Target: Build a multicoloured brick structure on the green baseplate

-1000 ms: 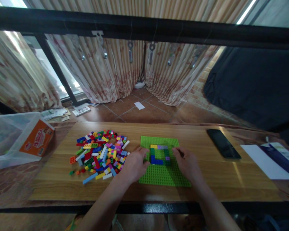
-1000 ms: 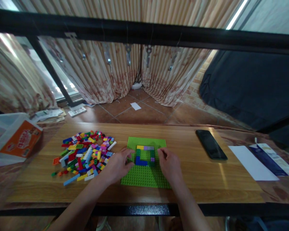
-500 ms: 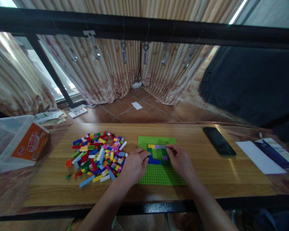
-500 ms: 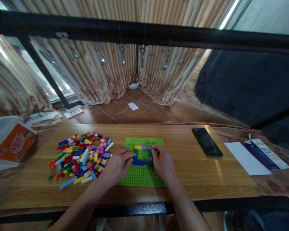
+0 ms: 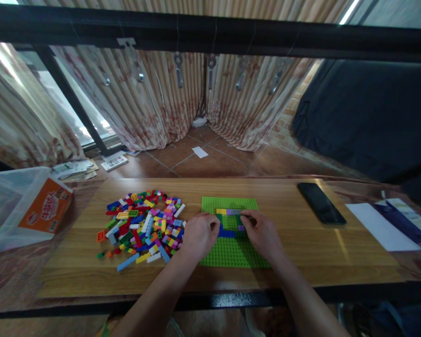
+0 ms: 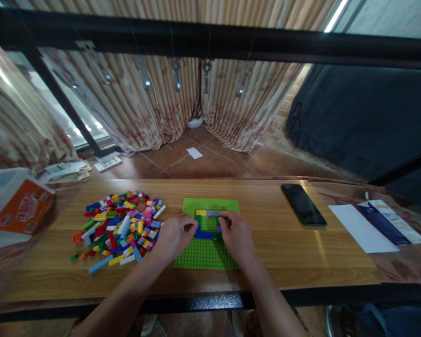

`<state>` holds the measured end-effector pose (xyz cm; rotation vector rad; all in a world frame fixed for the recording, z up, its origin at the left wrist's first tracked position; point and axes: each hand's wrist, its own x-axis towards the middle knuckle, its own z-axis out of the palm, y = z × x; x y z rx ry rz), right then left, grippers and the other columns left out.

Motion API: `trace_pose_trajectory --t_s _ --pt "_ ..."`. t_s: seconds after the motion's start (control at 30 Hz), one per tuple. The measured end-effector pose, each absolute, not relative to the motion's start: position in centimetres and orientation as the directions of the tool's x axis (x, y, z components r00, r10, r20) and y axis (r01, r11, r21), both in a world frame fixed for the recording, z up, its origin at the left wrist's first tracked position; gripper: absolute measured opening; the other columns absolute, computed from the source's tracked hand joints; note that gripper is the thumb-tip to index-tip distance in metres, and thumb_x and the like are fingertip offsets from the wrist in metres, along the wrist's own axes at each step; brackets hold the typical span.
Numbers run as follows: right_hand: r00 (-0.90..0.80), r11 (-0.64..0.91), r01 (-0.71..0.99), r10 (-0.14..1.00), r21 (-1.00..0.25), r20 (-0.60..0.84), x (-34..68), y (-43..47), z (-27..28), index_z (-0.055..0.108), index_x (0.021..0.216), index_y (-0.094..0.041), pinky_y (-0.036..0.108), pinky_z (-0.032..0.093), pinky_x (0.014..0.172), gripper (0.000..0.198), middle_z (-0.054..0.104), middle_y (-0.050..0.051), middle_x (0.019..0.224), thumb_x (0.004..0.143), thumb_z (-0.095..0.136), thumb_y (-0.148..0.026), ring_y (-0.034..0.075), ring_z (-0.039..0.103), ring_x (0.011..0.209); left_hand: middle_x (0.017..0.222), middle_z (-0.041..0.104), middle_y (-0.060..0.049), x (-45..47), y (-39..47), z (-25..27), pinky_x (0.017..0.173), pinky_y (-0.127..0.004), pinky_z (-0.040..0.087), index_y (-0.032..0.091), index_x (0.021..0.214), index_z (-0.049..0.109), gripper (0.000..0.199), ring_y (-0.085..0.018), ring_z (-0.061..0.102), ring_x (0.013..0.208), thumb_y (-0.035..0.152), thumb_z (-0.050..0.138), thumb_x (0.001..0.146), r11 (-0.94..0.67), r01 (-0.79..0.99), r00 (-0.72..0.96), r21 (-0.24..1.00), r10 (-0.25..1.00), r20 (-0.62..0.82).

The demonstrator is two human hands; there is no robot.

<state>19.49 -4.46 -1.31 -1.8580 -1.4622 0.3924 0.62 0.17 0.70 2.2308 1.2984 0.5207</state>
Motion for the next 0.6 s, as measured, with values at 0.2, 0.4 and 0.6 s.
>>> trace_pose_trajectory --t_s 0.2,0.4,0.6 --pt "0.304 -0.091 0.712 0.934 -0.696 0.189 19.41 -4.40 -1.49 0.069 0.093 -0.017 0.035 0.050 0.076 0.026 0.071 0.009 0.091 0.085 0.049 -0.033 0.021 0.066 0.081 0.081 0.073 -0.001 1.27 0.37 1.29 0.066 -0.026 0.042 0.023 0.076 0.073 0.019 -0.017 0.064 0.074 0.018 0.055 0.080 -0.292 0.741 0.383 0.605 0.924 -0.022" --pt "0.272 -0.073 0.741 0.942 -0.667 0.198 19.28 -4.39 -1.47 0.069 0.092 -0.017 0.035 0.049 0.076 0.026 0.070 0.010 0.092 0.085 0.048 -0.033 0.021 0.064 0.079 0.077 0.071 -0.001 1.48 0.25 1.20 0.062 -0.025 0.039 0.022 0.073 0.071 0.017 -0.016 0.063 0.070 0.019 0.055 0.079 -0.287 0.749 0.372 0.598 0.928 -0.020" --pt "0.273 -0.067 0.743 0.939 -0.666 0.210 19.36 -4.26 -1.63 0.068 0.092 -0.018 0.034 0.049 0.075 0.024 0.070 0.009 0.091 0.085 0.049 -0.032 0.020 0.064 0.078 0.076 0.069 -0.001 1.35 -0.12 0.56 0.064 -0.025 0.040 0.021 0.074 0.067 0.018 -0.015 0.061 0.071 0.018 0.052 0.084 -0.336 0.709 0.393 0.620 0.918 0.049"
